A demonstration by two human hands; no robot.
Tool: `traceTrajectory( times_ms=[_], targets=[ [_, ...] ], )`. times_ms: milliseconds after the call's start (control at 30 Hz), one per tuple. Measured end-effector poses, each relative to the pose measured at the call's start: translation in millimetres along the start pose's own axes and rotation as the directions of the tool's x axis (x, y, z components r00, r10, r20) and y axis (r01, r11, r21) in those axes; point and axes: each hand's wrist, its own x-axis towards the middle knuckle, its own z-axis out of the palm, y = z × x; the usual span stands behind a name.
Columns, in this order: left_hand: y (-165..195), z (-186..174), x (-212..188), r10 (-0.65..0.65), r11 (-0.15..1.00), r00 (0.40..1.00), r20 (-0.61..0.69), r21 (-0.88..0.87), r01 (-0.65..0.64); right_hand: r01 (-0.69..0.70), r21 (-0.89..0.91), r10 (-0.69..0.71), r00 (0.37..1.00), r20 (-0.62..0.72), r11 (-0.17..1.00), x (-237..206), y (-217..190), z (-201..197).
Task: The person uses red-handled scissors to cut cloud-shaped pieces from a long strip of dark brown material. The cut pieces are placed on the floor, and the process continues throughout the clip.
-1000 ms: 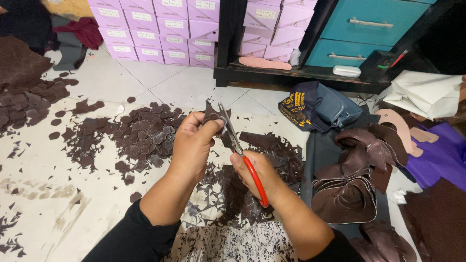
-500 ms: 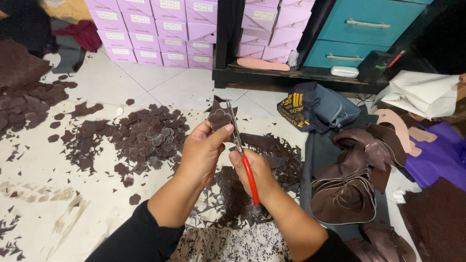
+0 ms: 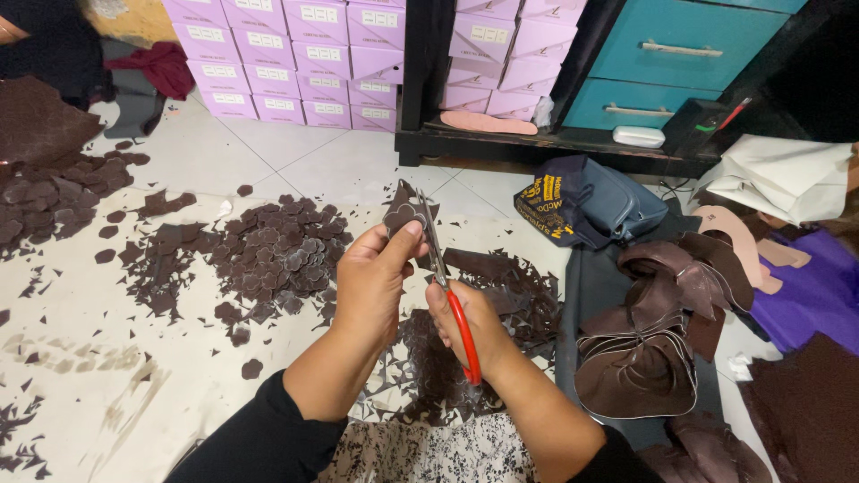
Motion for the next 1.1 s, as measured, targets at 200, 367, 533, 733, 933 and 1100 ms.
traceTrajectory(
  times_ms=[200, 367, 533, 733, 933, 1100],
  targets=[
    [1.1, 0.7, 1.4, -0.019, 0.995, 0.998, 0.054, 0.102, 0.014, -0.037, 0.104, 0.035, 0.999, 0.022, 0.994, -1.4, -0.1, -4.1],
    [1.9, 0.3, 0.8, -0.021, 0.996, 0.999, 0.049, 0.085, 0.017, -0.028, 0.188, 0.021, 0.999, 0.04, 0.982, -2.4, -0.8, -4.5],
    [3.1, -0.7, 3.2, -0.043, 0.999, 0.998, 0.056, 0.003, 0.042, -0.011, 0.178, -0.001, 0.998, 0.066, 0.984, -4.1, -5.4, -3.4],
    [3.3, -4.0, 5.5, -0.032, 0.998, 0.997, 0.077, -0.055, 0.036, -0.042, 0.109, 0.035, 0.997, 0.069, 0.993, -4.3, -10.3, -5.1],
    [6.7, -9.3, 7.0, -0.037, 0.999, 0.998, 0.057, -0.027, 0.038, -0.06, 0.056, 0.056, 0.997, 0.06, 0.997, -6.4, -11.6, -6.4],
    [9.0, -10.8, 6.6, -0.045, 0.999, 0.997, 0.058, -0.022, 0.046, -0.073, 0.064, 0.069, 0.996, 0.056, 0.995, -5.0, -10.9, -3.9]
  ],
)
